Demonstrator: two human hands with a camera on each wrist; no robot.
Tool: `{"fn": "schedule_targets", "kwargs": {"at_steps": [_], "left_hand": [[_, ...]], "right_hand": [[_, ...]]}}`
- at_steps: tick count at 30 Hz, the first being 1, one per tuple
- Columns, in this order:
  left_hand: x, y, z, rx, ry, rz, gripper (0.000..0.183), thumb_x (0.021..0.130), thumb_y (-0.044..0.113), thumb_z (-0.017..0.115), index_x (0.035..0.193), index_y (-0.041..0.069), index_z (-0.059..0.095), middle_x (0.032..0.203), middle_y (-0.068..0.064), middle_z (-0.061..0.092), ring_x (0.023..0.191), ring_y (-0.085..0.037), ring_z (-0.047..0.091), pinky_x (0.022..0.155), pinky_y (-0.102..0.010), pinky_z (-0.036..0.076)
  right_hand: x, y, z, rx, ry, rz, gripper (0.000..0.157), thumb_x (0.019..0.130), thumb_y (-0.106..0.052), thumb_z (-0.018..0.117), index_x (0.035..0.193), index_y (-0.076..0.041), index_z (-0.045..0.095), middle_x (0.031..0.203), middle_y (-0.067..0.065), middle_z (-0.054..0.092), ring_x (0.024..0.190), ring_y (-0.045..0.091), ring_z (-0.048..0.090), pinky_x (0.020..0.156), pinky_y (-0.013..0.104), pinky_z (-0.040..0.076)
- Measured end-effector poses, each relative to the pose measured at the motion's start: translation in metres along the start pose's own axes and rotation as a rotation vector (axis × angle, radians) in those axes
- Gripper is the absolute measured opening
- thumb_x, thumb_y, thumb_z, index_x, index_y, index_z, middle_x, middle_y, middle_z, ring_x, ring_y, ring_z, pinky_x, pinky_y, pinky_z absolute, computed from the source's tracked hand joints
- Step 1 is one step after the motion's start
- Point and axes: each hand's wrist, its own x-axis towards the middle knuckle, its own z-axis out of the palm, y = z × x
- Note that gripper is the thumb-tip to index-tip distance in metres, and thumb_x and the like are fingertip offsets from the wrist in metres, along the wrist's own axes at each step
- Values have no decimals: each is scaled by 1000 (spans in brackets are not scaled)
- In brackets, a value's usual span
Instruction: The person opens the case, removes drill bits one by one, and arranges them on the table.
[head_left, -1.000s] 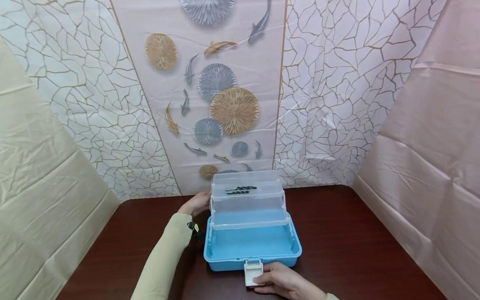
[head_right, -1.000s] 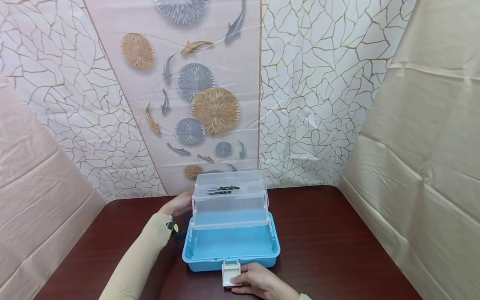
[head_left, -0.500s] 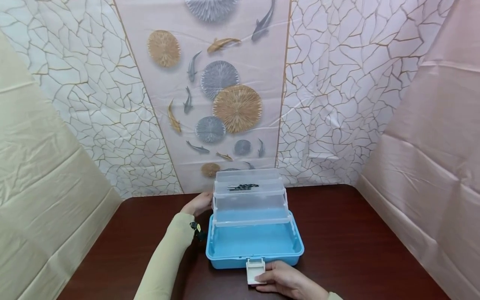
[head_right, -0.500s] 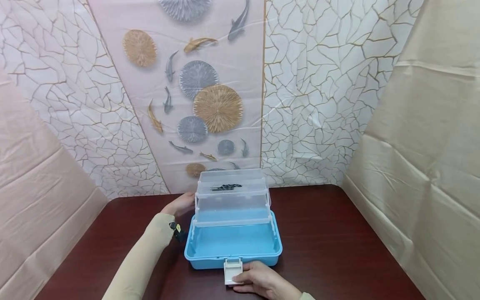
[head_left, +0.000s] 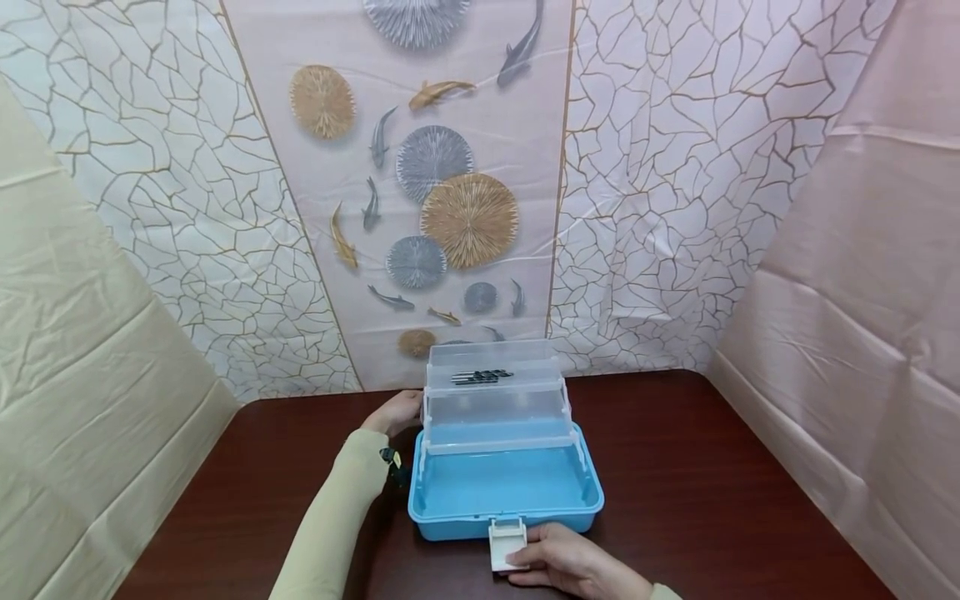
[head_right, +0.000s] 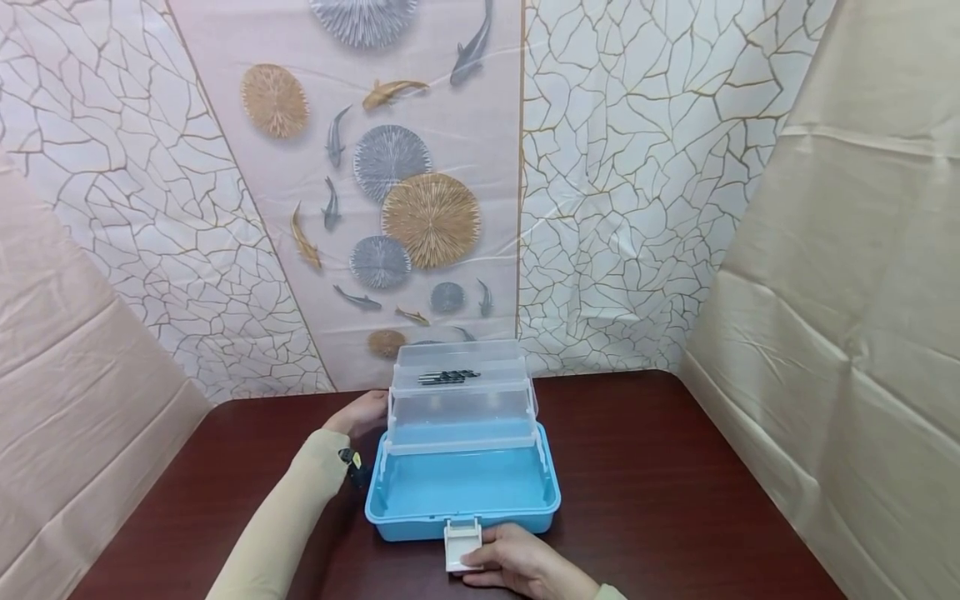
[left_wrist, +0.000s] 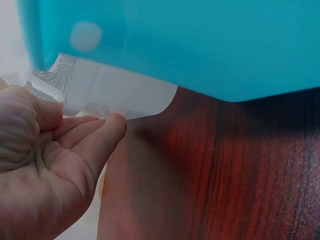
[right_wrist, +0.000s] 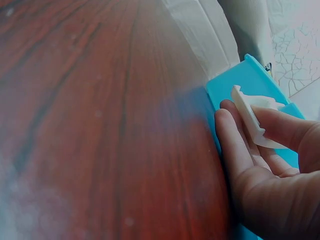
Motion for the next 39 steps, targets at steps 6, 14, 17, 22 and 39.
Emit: {"fn": "schedule_targets", "kwargs": {"at_steps": [6,14,17,22,39], "left_hand": [[-2,-3,1,1,14,-13,38,110,15,42,137,-7,57,129,-20,62,114,-28,61,102,-51,49],[-2,-2,0,1,30,-40,37,109,18,46,135,-5,60,127,-15,64,112,-25,62,102,-50,49],[-2,-1,0,16,37,-43,38,109,21,46,133,-5,62,120,-14,66,105,-22,62,97,-46,52],[-5,9,-3,183,112,19,44,111,16,37,147,-9,43,141,-27,51,125,-35,53,105,-52,45],[-60,79,-29,607,356,324,60,106,27,54,153,-5,36,152,-26,42,138,-43,42,112,-56,37]], "right_hand": [[1,2,1,7,-6,1,29,95,6,61,123,13,61,111,19,66,103,27,69,94,39,56],[1,1,1,8,2,-2,27,95,6,61,120,12,63,109,17,66,102,26,70,93,38,56],[1,1,2,9,0,-6,26,94,6,61,119,12,63,108,16,67,101,25,70,92,38,56],[1,-1,2,13,-7,-1,25,95,6,61,119,12,64,108,17,67,101,25,70,92,38,56],[1,-2,1,21,-5,-5,26,95,6,62,120,12,63,108,17,67,101,26,71,93,38,56]]}}
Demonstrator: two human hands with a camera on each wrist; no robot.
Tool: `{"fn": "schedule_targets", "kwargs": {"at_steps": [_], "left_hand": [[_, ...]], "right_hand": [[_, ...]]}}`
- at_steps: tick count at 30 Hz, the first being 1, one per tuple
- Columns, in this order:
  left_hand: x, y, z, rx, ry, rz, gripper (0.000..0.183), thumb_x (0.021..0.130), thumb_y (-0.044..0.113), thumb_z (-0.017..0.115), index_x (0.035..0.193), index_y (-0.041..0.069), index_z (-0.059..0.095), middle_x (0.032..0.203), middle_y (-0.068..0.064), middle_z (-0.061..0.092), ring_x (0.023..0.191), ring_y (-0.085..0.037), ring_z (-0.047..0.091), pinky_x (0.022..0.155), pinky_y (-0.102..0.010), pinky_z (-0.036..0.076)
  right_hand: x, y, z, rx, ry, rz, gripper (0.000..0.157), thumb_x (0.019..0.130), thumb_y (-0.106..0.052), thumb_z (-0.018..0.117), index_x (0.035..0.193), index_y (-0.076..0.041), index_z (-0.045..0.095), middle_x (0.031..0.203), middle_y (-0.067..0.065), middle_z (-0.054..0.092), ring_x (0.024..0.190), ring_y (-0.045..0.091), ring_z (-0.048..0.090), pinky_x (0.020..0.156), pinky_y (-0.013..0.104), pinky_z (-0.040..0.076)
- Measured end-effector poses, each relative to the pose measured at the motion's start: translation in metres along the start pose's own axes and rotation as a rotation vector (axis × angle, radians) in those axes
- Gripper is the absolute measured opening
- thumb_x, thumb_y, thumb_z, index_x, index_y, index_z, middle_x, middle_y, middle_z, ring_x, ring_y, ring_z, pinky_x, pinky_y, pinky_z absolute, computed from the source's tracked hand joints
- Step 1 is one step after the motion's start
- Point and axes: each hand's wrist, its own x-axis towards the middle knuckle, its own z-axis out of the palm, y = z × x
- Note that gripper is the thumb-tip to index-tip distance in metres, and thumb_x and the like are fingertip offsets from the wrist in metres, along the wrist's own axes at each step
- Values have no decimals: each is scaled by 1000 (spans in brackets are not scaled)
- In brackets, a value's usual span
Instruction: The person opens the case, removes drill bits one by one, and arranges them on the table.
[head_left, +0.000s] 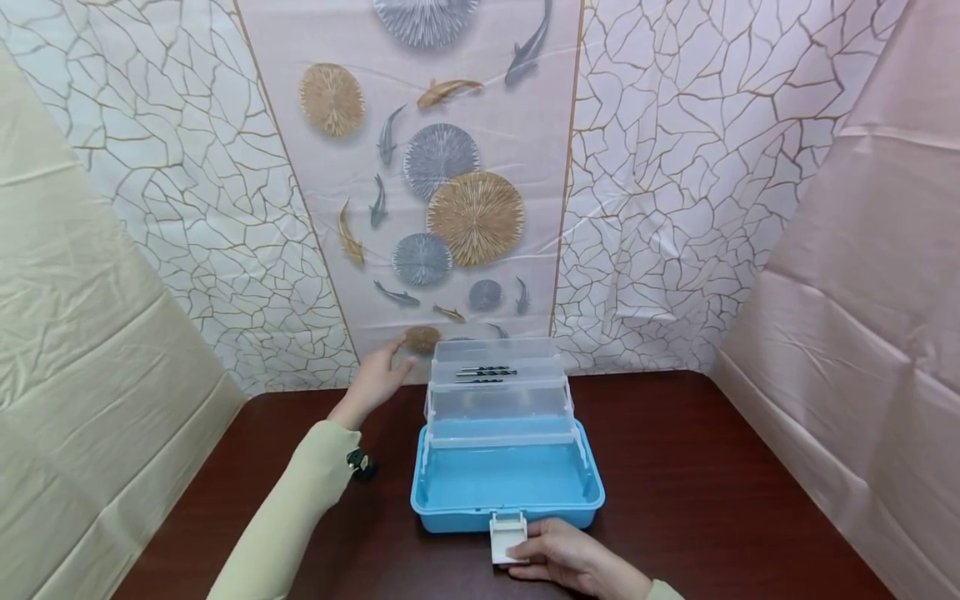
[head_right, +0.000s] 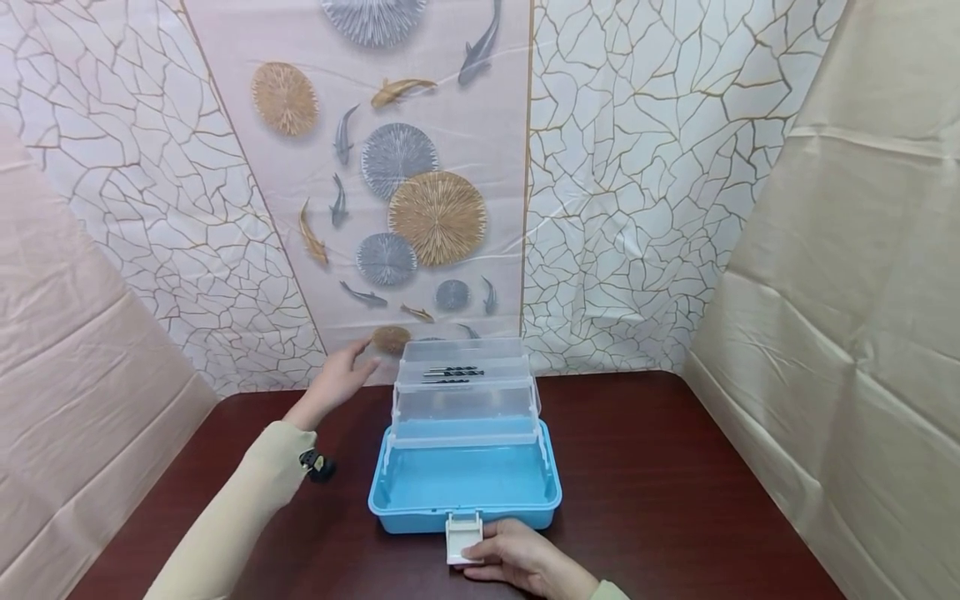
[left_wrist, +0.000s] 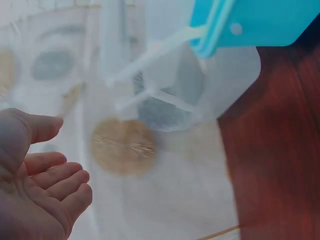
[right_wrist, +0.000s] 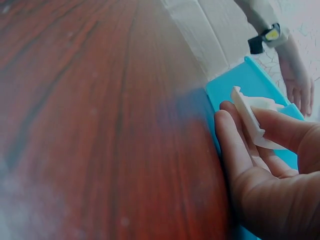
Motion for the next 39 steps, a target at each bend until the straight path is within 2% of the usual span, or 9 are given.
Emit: {"fn": "schedule_targets", "kwargs": {"at_steps": [5,8,11,15,19,26,34,39], "left_hand": [[-20,16,-8,27,13,126,62,103,27,61,152,-4,40,151,-24,44,138,-41,43,111,-56,37],[-34,25,-7,54,2,173,66,101,32,65,152,-1,41,152,-21,45,138,-39,44,111,-56,38],[-48,30,-4,73,-13,187,70,99,38,67,153,3,41,153,-18,45,139,-37,43,111,-55,39],[-66,28,5,95,-35,202,73,96,38,70,154,4,40,154,-17,44,140,-35,44,110,-54,41],[-83,24,16,112,-59,210,78,93,39,74,154,4,40,153,-16,45,138,-32,46,108,-51,43],[-110,23,33,92,-120,167,90,86,45,79,156,5,38,157,-13,42,140,-30,45,106,-50,46],[-127,16,46,88,-155,147,103,81,64,74,157,5,35,158,-13,39,140,-30,45,106,-49,45],[-134,11,53,69,-168,103,103,81,58,79,157,5,34,160,-13,36,140,-32,44,107,-52,45]], "right_hand": [[-1,1,1,2,8,2,24,95,6,62,118,11,64,107,17,67,101,27,71,92,38,56],[-1,1,1,5,11,3,24,94,6,62,117,11,65,107,17,68,101,27,71,92,38,57],[-1,1,0,4,11,2,24,95,6,62,117,11,65,107,17,68,102,28,71,92,38,56],[0,2,0,-1,18,4,23,95,6,62,117,11,65,108,17,68,101,27,71,92,39,56],[-1,3,1,-4,30,10,23,94,6,62,116,11,65,108,18,67,101,28,71,92,39,57],[-2,1,2,-4,19,6,19,95,5,63,113,7,67,105,15,68,100,26,71,92,39,57],[-1,1,1,-21,19,-3,21,94,4,64,114,9,67,105,16,69,100,25,71,91,38,57],[0,3,0,-31,35,-5,22,94,4,64,114,11,67,106,18,69,99,26,71,90,38,58]]}}
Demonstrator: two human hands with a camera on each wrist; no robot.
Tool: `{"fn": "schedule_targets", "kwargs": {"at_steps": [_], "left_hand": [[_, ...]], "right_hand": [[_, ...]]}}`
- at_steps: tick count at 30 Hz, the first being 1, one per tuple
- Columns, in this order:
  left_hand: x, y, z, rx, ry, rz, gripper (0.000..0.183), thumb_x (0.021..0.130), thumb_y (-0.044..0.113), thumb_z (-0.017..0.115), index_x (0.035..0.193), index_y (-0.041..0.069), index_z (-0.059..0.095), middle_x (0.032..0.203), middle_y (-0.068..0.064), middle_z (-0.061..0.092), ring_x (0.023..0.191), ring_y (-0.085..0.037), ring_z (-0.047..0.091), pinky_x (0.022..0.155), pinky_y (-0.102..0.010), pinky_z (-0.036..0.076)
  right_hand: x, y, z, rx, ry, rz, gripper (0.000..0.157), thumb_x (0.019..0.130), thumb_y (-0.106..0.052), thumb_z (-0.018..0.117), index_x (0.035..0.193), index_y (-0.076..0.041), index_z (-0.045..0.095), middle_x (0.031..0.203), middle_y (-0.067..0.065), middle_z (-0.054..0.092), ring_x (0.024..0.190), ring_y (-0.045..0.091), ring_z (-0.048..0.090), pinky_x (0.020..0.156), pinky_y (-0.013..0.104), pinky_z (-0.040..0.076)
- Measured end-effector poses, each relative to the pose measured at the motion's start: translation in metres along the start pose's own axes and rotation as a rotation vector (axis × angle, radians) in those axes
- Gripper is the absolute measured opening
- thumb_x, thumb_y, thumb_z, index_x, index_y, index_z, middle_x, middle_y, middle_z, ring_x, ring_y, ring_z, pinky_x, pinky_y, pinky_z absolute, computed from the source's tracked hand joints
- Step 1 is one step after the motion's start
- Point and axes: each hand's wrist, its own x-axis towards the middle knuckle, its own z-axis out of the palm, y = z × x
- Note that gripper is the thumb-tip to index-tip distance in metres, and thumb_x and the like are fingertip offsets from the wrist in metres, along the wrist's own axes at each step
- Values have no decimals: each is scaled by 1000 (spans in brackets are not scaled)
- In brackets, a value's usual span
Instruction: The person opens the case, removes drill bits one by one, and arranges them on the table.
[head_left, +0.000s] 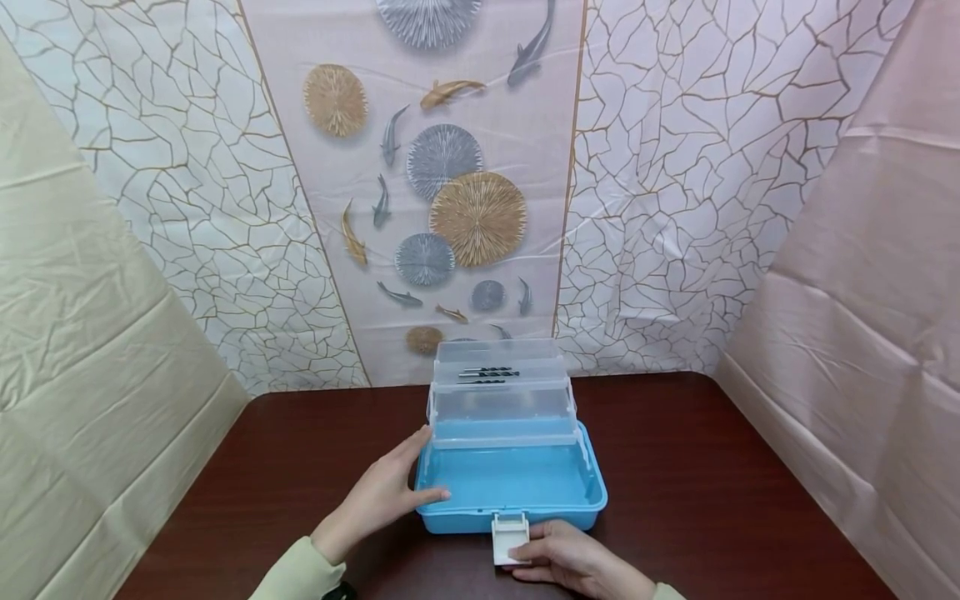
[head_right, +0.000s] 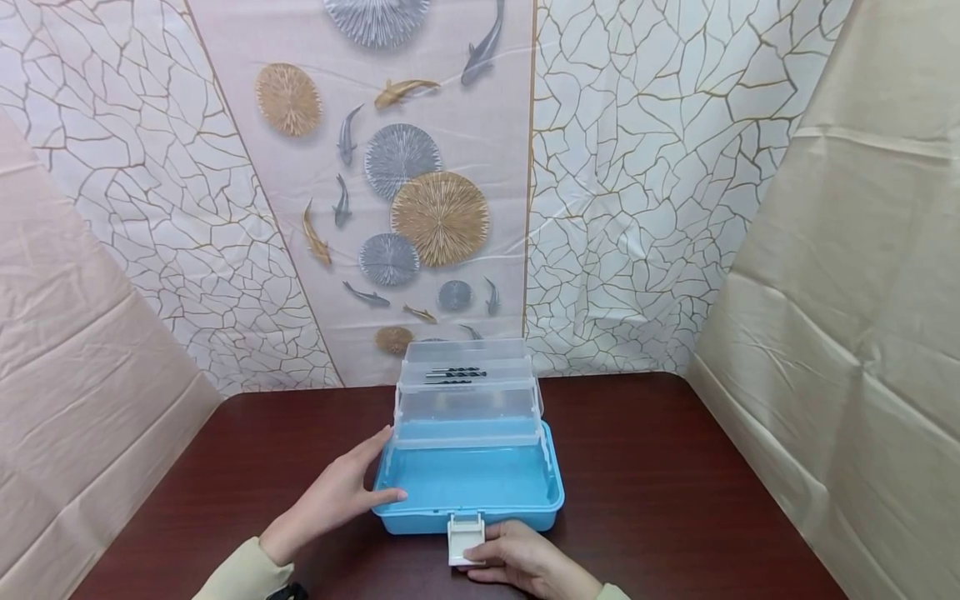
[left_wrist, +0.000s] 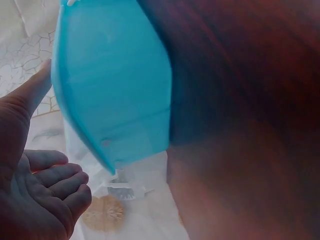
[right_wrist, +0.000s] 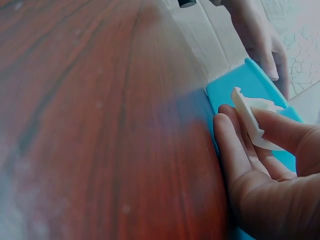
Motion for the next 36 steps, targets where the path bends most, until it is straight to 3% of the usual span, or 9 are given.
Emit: {"fn": "schedule_targets", "kwargs": {"at_steps": [4,21,36], "left_hand": [[-4,-3,5,16,-2,-23,101,81,51,82,157,5,34,160,-15,36,140,-33,44,107,-52,44],[-8,-14,9,-16,-42,-11,101,82,55,79,156,2,35,156,-18,40,139,-33,45,106,-51,45],[-7,-10,9,-44,-47,-34,102,81,55,80,155,1,36,154,-18,43,136,-33,48,104,-51,47]], "right_hand": [[1,1,-1,-6,3,7,22,94,3,64,116,11,66,107,18,68,100,27,72,90,38,58],[1,-3,0,-36,-1,28,24,96,1,64,117,11,65,107,18,69,101,27,72,89,37,58],[-2,-4,-3,-107,-24,4,25,98,-5,64,118,9,67,104,14,71,102,27,71,87,37,59]]}}
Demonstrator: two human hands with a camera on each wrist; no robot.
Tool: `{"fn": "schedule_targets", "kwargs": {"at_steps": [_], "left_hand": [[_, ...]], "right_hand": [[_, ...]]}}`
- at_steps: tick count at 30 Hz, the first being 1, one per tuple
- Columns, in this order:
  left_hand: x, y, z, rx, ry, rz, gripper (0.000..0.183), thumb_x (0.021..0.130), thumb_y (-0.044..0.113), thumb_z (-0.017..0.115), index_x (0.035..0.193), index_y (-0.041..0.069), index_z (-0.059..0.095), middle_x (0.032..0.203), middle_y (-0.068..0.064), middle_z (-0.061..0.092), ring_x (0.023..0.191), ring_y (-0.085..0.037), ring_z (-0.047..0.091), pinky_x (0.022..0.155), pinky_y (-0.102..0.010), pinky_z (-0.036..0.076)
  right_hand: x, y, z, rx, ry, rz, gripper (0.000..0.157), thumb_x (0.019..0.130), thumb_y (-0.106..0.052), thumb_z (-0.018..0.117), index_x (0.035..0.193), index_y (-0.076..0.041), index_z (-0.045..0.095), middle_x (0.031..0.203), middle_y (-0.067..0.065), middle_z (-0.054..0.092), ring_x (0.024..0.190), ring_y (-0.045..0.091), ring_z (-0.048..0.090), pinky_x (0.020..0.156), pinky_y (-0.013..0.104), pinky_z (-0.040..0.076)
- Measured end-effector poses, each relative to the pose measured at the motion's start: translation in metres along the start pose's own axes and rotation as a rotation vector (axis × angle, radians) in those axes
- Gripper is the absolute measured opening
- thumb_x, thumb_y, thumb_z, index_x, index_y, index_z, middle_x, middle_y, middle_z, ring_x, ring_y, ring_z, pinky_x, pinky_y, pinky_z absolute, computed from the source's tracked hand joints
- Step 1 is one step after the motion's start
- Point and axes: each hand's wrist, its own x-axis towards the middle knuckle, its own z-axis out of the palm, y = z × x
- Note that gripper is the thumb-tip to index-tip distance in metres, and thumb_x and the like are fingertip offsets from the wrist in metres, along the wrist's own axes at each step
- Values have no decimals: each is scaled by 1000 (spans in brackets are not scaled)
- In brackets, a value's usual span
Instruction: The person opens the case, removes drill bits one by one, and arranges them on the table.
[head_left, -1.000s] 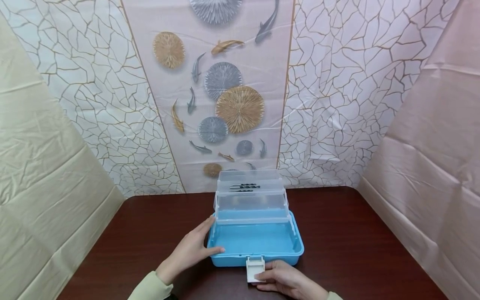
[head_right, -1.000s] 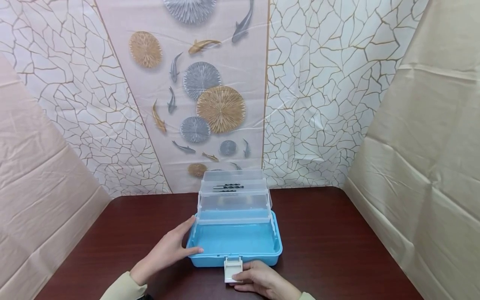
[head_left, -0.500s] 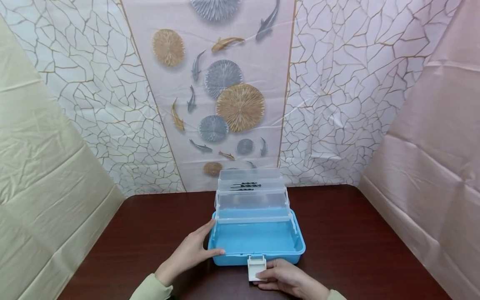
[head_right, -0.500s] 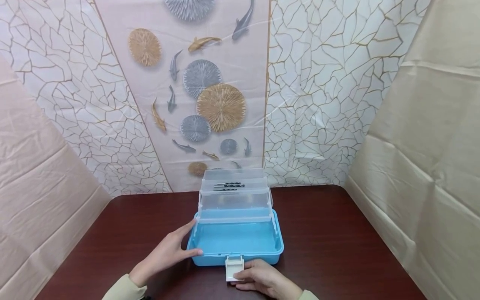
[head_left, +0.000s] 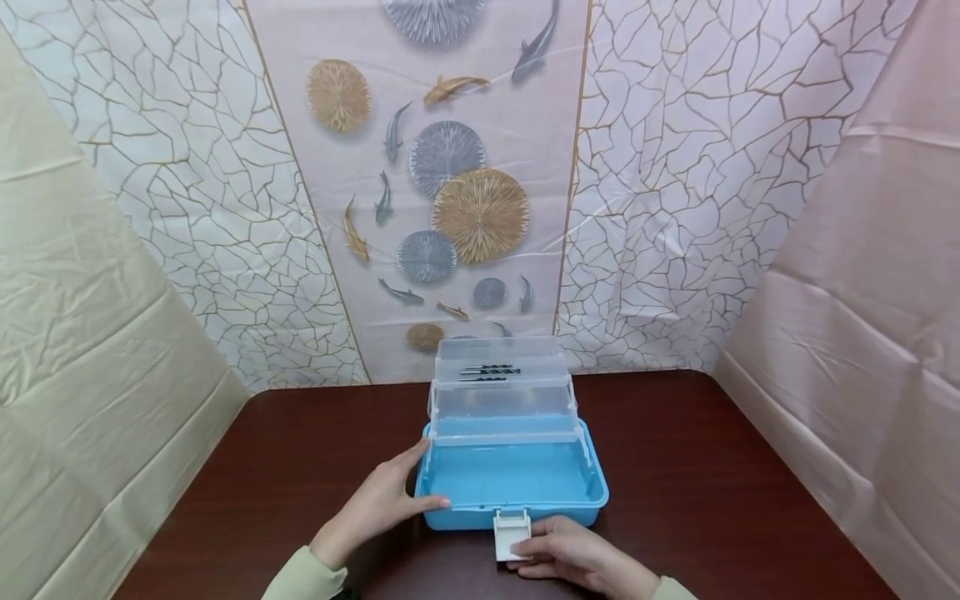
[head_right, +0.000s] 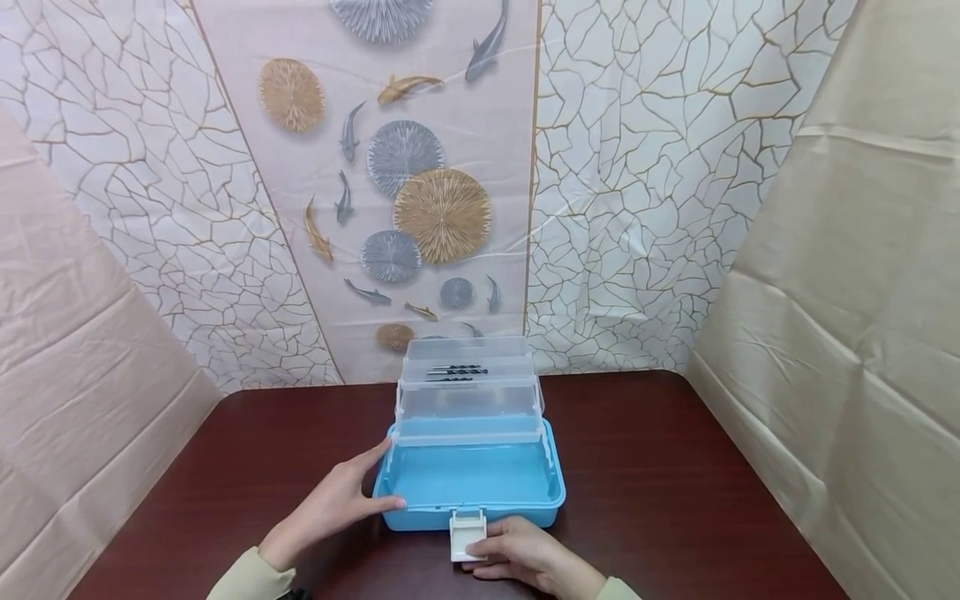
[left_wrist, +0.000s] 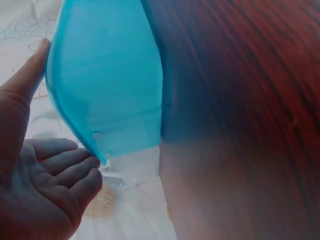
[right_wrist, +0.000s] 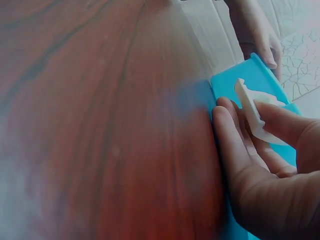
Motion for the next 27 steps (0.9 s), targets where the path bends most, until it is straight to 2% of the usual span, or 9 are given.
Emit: {"fn": "schedule_targets", "kwargs": {"at_steps": [10,16,21,27], "left_hand": [[-1,-1,1,2,4,8,99,81,53,81,154,1,38,154,-19,44,137,-34,48,105,-51,46],[-1,0,1,-2,-12,-1,100,82,55,80,155,1,37,154,-18,43,136,-33,48,104,-51,47],[-1,0,1,-4,-18,-11,101,82,56,79,155,1,37,154,-18,43,137,-33,48,105,-52,47],[0,1,-1,-6,-18,-8,101,82,55,80,155,1,36,155,-18,42,138,-33,47,105,-51,46]], "right_hand": [[-20,-11,-21,-154,-37,-28,34,100,-16,62,124,9,67,107,11,73,99,23,71,88,39,58],[-37,-21,-34,-180,-66,-45,38,101,-18,61,126,10,65,112,15,73,103,24,71,90,40,58],[-51,-43,-46,-197,-73,-131,41,102,-16,60,128,16,60,115,21,71,107,31,69,94,45,55],[-62,-88,-60,-315,25,-273,45,100,-17,65,130,15,58,121,25,68,114,38,65,96,44,54]]}}
